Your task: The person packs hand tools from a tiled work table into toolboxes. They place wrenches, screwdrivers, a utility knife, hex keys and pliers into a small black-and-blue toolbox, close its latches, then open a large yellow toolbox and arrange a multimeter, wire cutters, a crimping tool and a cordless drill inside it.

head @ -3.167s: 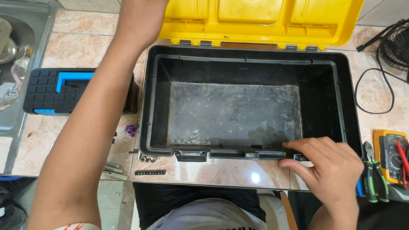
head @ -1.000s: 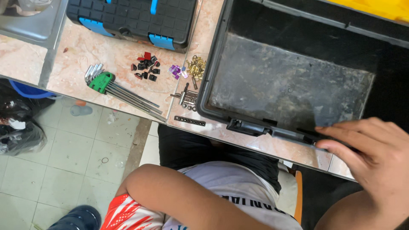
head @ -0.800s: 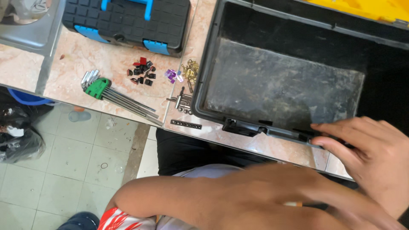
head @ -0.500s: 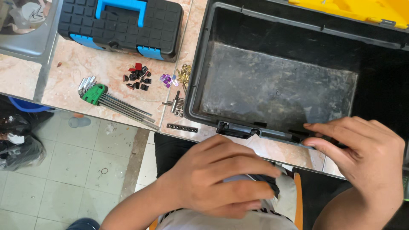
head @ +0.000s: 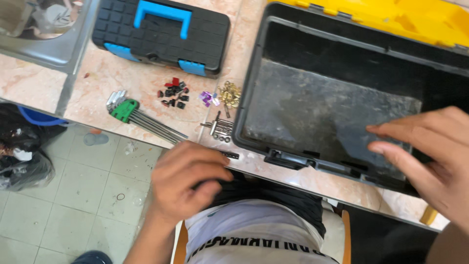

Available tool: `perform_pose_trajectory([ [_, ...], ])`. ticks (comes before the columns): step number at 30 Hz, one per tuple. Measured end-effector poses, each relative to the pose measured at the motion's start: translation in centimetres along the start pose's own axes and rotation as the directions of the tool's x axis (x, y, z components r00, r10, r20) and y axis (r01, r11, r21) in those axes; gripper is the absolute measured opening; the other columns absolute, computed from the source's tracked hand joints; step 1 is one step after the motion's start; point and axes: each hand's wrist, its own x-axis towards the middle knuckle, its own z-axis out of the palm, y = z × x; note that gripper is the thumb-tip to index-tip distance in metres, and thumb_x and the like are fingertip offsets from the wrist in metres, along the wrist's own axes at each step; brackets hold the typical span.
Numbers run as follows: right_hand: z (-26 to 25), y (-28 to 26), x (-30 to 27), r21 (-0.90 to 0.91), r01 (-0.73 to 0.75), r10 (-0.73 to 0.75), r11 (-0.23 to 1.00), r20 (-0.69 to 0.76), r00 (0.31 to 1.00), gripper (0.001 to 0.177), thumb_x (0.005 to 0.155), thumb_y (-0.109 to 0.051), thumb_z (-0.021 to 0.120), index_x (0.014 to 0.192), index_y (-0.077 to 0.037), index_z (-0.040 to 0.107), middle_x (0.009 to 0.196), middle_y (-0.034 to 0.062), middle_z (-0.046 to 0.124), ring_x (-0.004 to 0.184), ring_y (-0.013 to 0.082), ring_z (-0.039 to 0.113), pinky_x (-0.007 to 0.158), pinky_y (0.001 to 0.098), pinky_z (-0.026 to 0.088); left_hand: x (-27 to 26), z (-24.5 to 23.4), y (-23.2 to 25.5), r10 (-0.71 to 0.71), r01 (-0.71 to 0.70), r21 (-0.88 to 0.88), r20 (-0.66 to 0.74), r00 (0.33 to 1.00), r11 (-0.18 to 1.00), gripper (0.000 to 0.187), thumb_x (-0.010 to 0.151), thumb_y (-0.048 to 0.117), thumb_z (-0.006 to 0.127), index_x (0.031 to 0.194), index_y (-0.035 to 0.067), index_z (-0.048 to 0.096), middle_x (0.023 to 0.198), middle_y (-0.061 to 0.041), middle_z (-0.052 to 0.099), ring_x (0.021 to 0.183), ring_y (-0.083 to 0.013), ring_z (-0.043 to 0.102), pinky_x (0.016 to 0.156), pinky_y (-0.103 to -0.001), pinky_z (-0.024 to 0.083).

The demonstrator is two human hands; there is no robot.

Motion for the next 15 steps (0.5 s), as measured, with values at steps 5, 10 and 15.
perform_pose_trajectory([
  [5, -0.8, -3.7, 7.6, 0.114, 0.116, -0.115, 0.987, -0.015, 0.993, 0.019, 0.084, -0.017, 0.079, 0.101, -0.007, 0.079, 0.097, 0.0076, 0.077, 0.086, 0.0227, 0.067, 0.059, 0.0321, 0.051, -1.4, -1.6, -2.9, -0.534, 0.537, -0.07, -0.267, 0.802, 0.841, 0.017, 0.097, 0.002, 0.065, 0.112, 0.0, 0.073, 0.104, -0.011, 0.076, 0.083, -0.0153, 0.068, 0.075, -0.029, 0.054],
  [10, 1.5, -7.1, 16.0, -0.007, 0.359, -0.359, 0.933, -0.064, 0.931, 0.016, 0.087, -0.025, 0.08, 0.098, -0.013, 0.082, 0.091, 0.0052, 0.076, 0.086, 0.028, 0.069, 0.072, 0.0413, 0.055, 0.2, -4.1, -6.4, -0.672, 0.656, -0.186, -0.359, 0.648, 0.732, 0.026, 0.098, 0.008, 0.064, 0.122, 0.008, 0.071, 0.111, -0.005, 0.078, 0.087, -0.0072, 0.071, 0.075, -0.023, 0.056],
  [15, 5.5, -8.9, 22.5, -0.021, 0.408, -0.409, 0.913, -0.029, 0.912, 0.018, 0.089, -0.032, 0.08, 0.101, -0.018, 0.083, 0.091, 0.0059, 0.076, 0.083, 0.0295, 0.071, 0.07, 0.0441, 0.056, 3.2, -7.5, -9.2, -0.337, 0.511, 0.424, -0.421, 0.842, 0.748, 0.016, 0.099, 0.016, 0.074, 0.115, 0.016, 0.076, 0.104, -0.002, 0.074, 0.082, -0.0168, 0.068, 0.073, -0.03, 0.052],
])
